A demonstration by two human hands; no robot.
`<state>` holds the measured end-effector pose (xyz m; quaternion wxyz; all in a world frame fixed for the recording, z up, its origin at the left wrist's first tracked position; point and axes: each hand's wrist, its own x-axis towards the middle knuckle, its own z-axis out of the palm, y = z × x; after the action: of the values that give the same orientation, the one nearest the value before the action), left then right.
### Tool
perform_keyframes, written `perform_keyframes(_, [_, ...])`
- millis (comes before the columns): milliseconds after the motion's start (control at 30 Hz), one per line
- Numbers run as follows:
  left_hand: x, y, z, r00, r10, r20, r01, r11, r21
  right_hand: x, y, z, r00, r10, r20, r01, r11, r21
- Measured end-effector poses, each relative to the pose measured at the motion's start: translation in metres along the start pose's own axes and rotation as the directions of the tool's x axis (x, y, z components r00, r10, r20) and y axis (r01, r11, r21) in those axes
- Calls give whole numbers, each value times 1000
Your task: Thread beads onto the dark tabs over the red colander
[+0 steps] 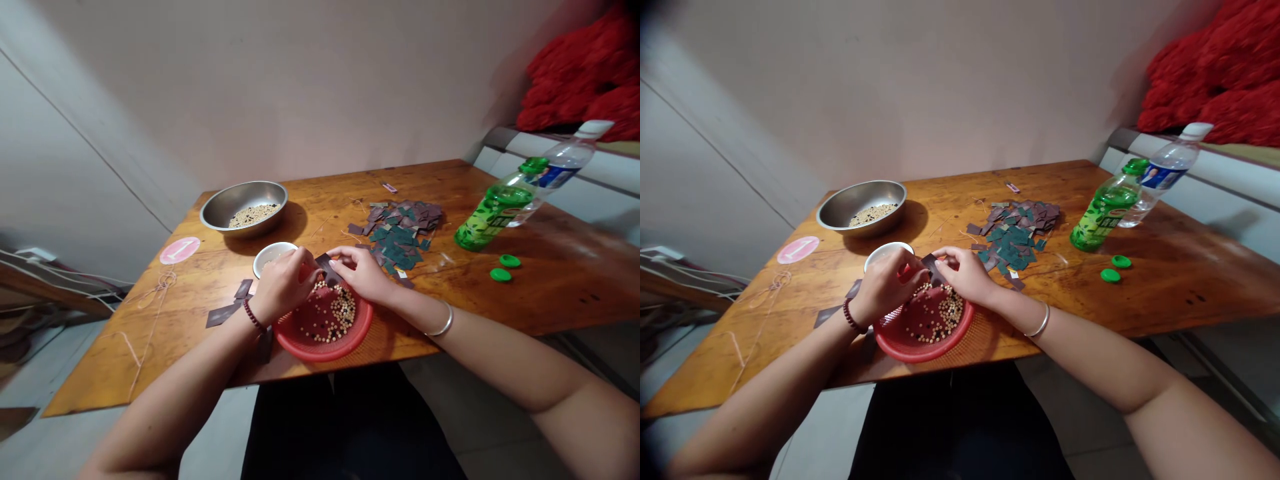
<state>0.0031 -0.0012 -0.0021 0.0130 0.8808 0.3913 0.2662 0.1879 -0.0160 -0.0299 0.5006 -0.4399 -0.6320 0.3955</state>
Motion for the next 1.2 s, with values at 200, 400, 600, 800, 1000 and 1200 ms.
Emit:
perform_keyframes(200, [0, 0, 0, 999, 29, 26, -28, 998, -48, 0, -1, 0, 1000, 11, 6, -11, 1000, 1])
perform_keyframes(400, [0, 1, -1, 1000, 16, 27, -15, 1000, -20, 0, -1, 0, 1000, 10, -8, -10, 1000, -1])
perform_keyframes(600, [1, 0, 0, 1000, 1, 1, -1, 1000, -13, -1, -1, 0, 1000, 2, 3, -2, 1000, 17])
perform_keyframes(800, [0, 1, -1, 1000, 12, 29, -11, 999, -31, 0, 0, 1, 1000, 6, -3, -6, 1000, -1])
perform_keyframes(1000, [0, 0, 0, 1000, 1, 23, 0, 1000, -18, 0, 1, 0, 1000, 4, -6, -4, 1000, -3])
perform_keyframes(1200, [1, 1, -1, 1000, -1, 31, 2, 1000, -11, 0, 0, 1, 1000, 10, -9, -9, 1000, 3])
